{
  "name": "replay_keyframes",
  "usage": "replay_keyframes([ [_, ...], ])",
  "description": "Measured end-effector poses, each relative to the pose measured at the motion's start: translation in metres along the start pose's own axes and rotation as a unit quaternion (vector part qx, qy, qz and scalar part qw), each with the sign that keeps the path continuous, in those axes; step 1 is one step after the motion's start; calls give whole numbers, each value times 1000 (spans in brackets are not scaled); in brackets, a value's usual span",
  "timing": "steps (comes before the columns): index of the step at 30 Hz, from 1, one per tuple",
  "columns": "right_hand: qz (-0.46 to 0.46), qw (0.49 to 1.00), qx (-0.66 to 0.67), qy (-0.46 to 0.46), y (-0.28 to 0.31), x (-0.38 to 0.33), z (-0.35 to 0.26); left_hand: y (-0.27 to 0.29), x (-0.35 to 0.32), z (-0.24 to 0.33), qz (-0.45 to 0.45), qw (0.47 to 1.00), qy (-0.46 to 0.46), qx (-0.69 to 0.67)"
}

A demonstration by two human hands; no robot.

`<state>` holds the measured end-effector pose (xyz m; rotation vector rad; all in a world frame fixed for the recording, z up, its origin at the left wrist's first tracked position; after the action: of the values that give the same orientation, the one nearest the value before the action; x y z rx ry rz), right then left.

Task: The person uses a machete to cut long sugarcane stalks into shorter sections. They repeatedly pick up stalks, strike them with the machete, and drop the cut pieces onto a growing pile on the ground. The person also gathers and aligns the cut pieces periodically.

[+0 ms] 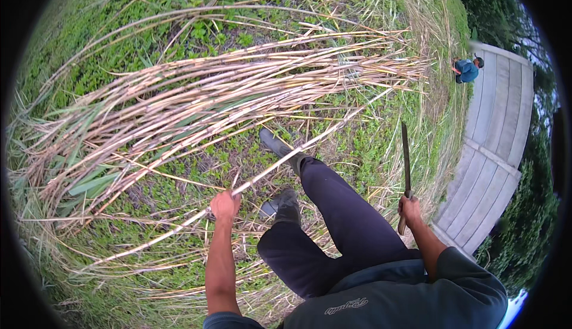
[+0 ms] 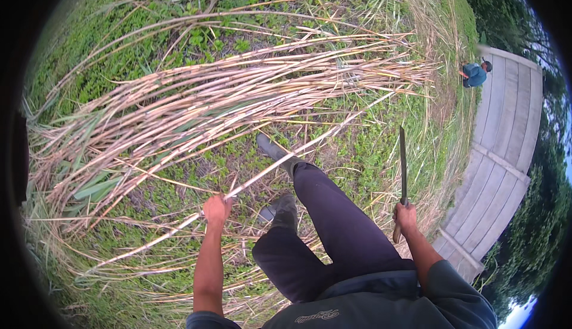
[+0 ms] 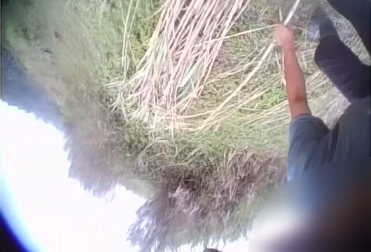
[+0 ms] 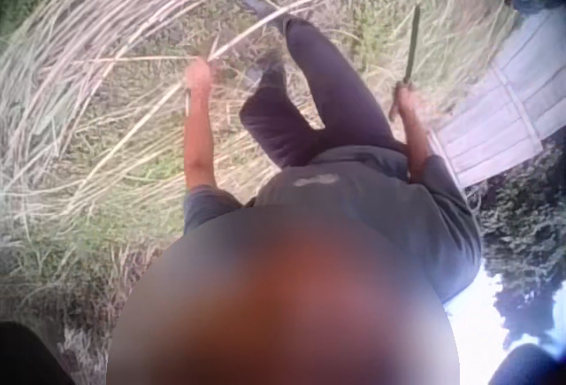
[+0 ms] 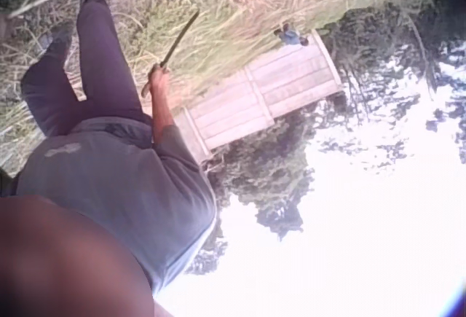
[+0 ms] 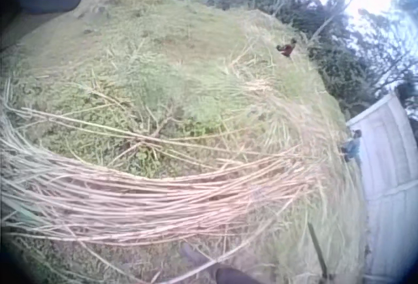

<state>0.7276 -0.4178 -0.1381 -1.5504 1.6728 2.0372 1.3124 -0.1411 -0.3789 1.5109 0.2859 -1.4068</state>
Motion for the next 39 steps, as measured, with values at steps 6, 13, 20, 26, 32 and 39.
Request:
replay_keyframes([
  [6, -9, 979, 204, 22, -25, -9, -41, 197, -221, -83, 252, 959, 34, 127],
  [13, 66, 930, 342, 116, -8, -65, -68, 429, -407, -33, 440, 875, -64, 190],
  [20, 162, 945, 180, 220, 14, -98, -100, 583, -677, 78, 755, 611, -155, 183],
  [26, -1, 919, 167, 357, -50, -182, -125, 620, -951, 78, 870, 466, -46, 155],
  [32, -121, 847, 119, 504, -120, -254, -121, 534, -1200, 2, 946, 324, 12, -28],
  [39, -279, 726, -57, 626, -190, -409, -118, 288, -1402, -109, 983, 108, 34, -144],
])
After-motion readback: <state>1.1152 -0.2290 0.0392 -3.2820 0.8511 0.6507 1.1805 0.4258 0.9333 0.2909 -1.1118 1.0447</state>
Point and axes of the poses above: each hand's wrist, its own x-axis towards the middle knuckle, its own y-axis out of the back of the hand, z = x × y, the point moved 10 cm from there along x, towards the middle knuckle, and after that the axes turned 5 degrees about -z, right-handed, at the moved point
